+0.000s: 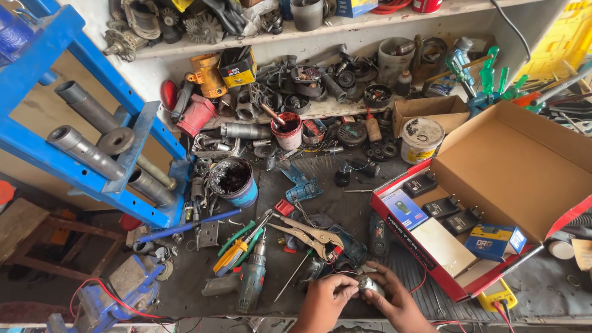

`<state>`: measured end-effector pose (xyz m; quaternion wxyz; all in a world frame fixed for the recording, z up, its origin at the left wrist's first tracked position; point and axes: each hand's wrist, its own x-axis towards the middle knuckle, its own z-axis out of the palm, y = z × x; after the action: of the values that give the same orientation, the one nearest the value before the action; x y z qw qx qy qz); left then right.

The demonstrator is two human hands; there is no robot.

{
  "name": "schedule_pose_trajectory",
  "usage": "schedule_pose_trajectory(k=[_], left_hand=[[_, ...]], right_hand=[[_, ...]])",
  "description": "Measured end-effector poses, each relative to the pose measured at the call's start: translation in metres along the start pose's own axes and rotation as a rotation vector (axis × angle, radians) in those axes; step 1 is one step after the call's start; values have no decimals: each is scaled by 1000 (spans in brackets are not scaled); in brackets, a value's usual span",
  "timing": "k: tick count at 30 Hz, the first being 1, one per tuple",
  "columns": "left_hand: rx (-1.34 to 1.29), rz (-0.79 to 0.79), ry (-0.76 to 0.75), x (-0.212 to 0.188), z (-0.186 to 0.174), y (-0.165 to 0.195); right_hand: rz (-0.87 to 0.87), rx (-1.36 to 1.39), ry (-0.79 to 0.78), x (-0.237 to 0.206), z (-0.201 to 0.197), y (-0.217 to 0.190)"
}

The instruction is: The person works on a small cylindrical electrical component on a cluttered workbench. They strip wire ends with pliers, connect wires to the component, and repeatedly test the assembly by attaching a battery pack. The person adjusts the wiring and retests the connection multiple times.

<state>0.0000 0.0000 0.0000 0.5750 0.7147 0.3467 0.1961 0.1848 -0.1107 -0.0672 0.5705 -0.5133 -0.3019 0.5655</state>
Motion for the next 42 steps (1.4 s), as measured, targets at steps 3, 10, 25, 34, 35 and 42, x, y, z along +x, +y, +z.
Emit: schedule_pose_trajectory(k=[3,10,25,34,35,42], left_hand=[[12,0,11,-4,-7,1],[-13,22,1,1,-9,-1],[414,315,-133,-11,-40,3],[384,301,-108,-13,-15,10],[380,313,-86,-14,-18,12],[163,47,47,-22,-35,0]], right_hand=[[4,-13,-3,1,9,1],[26,-41,0,10,7,6],[-63,-358,-46,7,28,16],[-81,-356,-70,-8,12,14],[-77,-355,-74,-8,13,13],[-106,-250,-58,-13,24,9]])
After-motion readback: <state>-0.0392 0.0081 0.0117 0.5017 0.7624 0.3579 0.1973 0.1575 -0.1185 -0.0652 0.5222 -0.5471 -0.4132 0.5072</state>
